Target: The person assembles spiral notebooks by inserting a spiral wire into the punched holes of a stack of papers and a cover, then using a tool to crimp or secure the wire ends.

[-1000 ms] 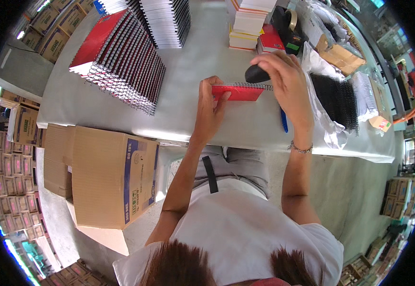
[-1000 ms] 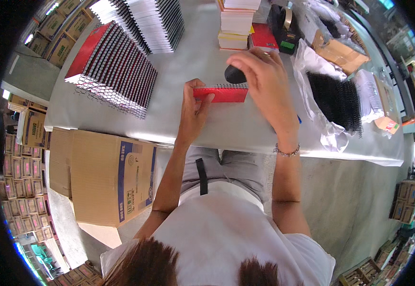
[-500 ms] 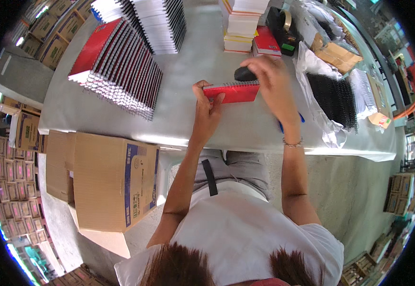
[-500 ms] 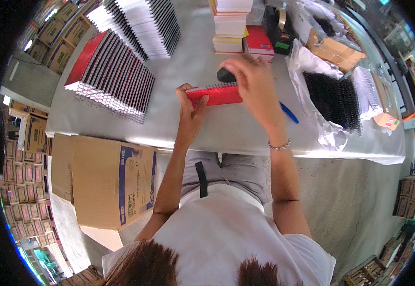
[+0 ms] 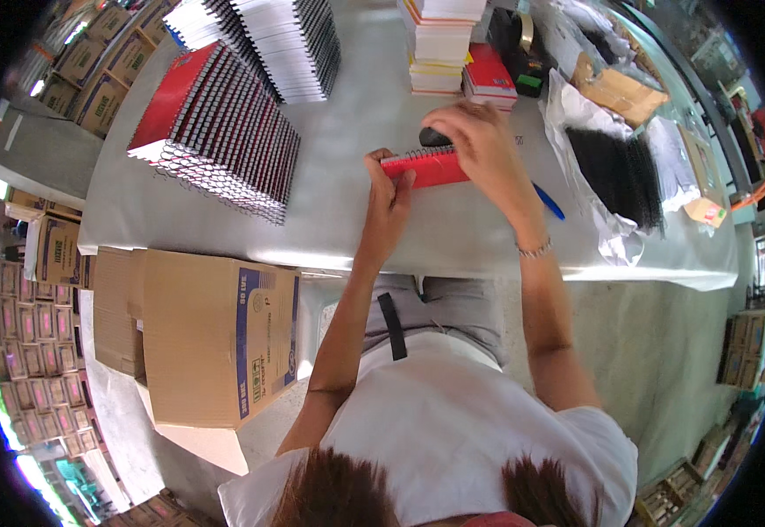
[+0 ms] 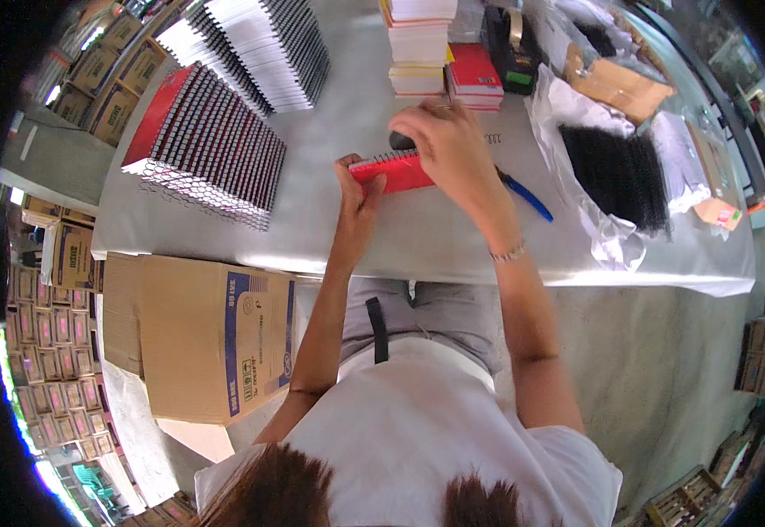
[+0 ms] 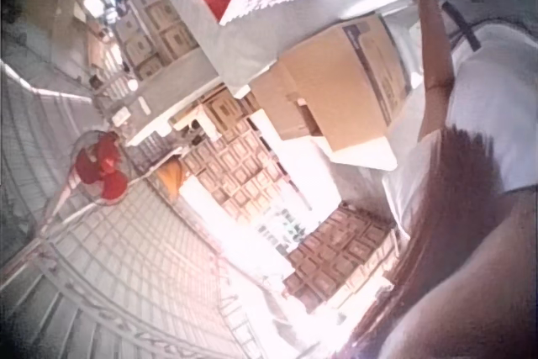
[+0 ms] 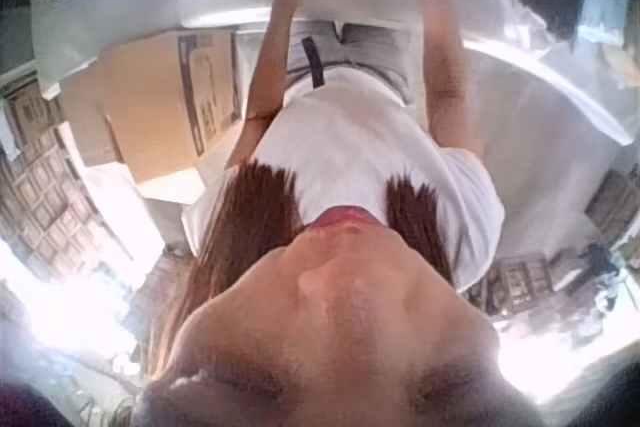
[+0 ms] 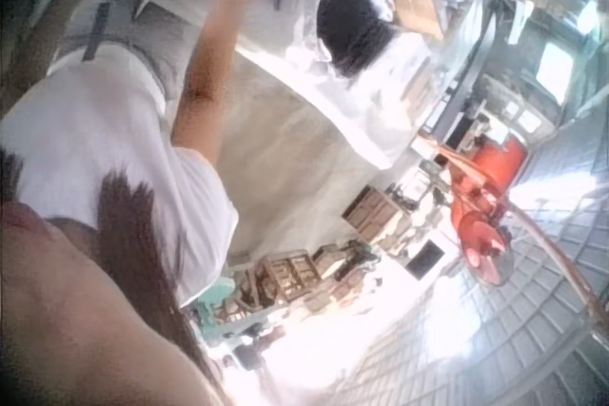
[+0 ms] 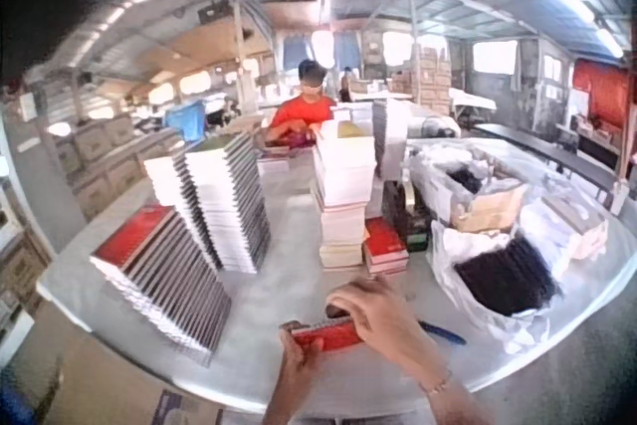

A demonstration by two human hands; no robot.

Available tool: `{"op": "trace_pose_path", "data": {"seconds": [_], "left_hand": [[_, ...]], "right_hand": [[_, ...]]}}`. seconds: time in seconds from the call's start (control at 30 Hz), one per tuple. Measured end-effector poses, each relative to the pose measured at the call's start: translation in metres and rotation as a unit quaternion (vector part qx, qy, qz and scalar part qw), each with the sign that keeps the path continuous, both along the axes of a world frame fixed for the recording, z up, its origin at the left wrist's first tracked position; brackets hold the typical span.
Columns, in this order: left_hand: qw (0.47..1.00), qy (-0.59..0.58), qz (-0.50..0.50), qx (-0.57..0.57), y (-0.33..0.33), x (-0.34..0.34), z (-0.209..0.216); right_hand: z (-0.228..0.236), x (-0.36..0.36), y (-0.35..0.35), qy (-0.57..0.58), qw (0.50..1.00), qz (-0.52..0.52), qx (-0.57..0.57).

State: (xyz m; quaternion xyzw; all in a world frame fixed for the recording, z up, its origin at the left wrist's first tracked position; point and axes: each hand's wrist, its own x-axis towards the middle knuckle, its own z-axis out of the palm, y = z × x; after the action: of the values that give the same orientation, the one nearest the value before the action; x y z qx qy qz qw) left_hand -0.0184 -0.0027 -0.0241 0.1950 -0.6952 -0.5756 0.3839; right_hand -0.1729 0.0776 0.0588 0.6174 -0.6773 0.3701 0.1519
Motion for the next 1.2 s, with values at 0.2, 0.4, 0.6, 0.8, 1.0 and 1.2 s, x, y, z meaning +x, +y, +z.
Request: {"op": "trace_pose_path", "data": {"seconds": [0.2, 0.4, 0.6, 0.8, 1.0, 1.2], "left_hand": [[1.0, -0.019, -0.011, 0.017, 0.004, 0.003, 0.0], [1.0, -0.021, 0.008, 0.002, 0.003, 0.006, -0.008], [0.999, -0.033, -0.005, 0.041, 0.009, 0.007, 0.004], [0.999, -0.005, -0.006, 0.033, 0.004, 0.002, -0.005], [0.999, -0.027, 0.004, 0.029, 0.006, 0.006, -0.002], [0.999, 0.042, 0.005, 0.019, 0.005, 0.006, -0.004]], "right_hand": [[0.004, 0.004, 0.001, -0.019, 0.998, 0.026, 0.054], [0.011, 0.018, -0.002, 0.007, 0.999, 0.019, 0.039], [0.011, 0.018, -0.004, -0.017, 0.999, 0.024, 0.021], [-0.009, 0.013, -0.016, -0.003, 1.0, 0.012, 0.018], [-0.002, -0.011, 0.0, 0.004, 0.996, -0.08, 0.032], [-0.026, -0.028, 0.053, -0.033, 0.979, -0.202, 0.009]]}}
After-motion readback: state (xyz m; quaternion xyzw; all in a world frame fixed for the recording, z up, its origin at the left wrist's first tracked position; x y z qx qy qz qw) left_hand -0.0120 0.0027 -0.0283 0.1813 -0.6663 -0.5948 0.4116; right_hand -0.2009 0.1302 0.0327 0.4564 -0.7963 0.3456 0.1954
